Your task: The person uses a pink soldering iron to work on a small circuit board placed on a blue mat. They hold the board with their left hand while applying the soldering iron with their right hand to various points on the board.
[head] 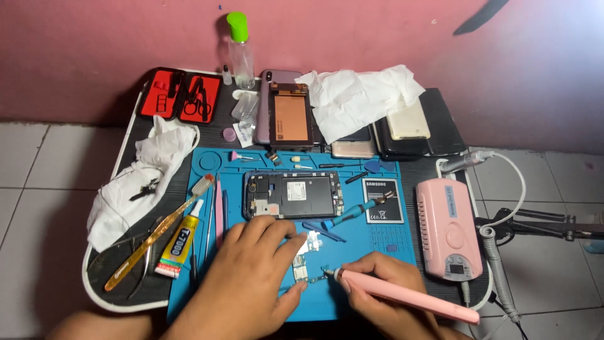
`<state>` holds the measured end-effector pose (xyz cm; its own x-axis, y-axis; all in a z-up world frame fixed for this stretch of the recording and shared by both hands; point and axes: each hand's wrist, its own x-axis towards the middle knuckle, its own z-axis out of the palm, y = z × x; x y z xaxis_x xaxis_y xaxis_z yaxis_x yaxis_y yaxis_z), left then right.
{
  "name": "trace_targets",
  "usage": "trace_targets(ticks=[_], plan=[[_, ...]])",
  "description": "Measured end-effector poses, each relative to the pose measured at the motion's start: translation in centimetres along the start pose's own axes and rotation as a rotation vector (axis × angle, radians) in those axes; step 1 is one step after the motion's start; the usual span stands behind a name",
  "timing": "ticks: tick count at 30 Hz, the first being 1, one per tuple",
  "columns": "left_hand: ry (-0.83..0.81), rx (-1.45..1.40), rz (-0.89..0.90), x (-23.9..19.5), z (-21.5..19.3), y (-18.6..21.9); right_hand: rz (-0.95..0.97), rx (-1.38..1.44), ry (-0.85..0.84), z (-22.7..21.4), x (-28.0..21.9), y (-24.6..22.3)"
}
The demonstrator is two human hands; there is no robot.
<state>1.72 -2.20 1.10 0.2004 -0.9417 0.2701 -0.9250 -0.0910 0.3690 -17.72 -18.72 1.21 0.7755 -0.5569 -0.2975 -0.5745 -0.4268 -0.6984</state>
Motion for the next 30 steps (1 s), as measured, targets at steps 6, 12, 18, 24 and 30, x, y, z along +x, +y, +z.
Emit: trace_targets(ticks=[6,12,18,24,30], plan=[[-0.034,0.017,-0.005,-0.4,0.5,-0.3,-0.133,0.133,0.138,1.0,0.2,1.0],[-0.046,-0.02,-0.029,-0.6,0.6,-0.2,-0.177,0.118,0.175,1.4,0.2,1.7],[-0.061,-0.029,-0.032,-0.6,0.7,-0.2,-0.142,0.132,0.173,1.5,0.2,1.6],[-0.055,-0.028,-0.037,-0.6,0.5,-0.1,-0.217,0.134,0.171,1.5,0.3,1.6],[-0.024,-0.017,-0.032,-0.6,0.7,-0.1,-0.227,0.118,0.168,1.4,0.2,1.3]])
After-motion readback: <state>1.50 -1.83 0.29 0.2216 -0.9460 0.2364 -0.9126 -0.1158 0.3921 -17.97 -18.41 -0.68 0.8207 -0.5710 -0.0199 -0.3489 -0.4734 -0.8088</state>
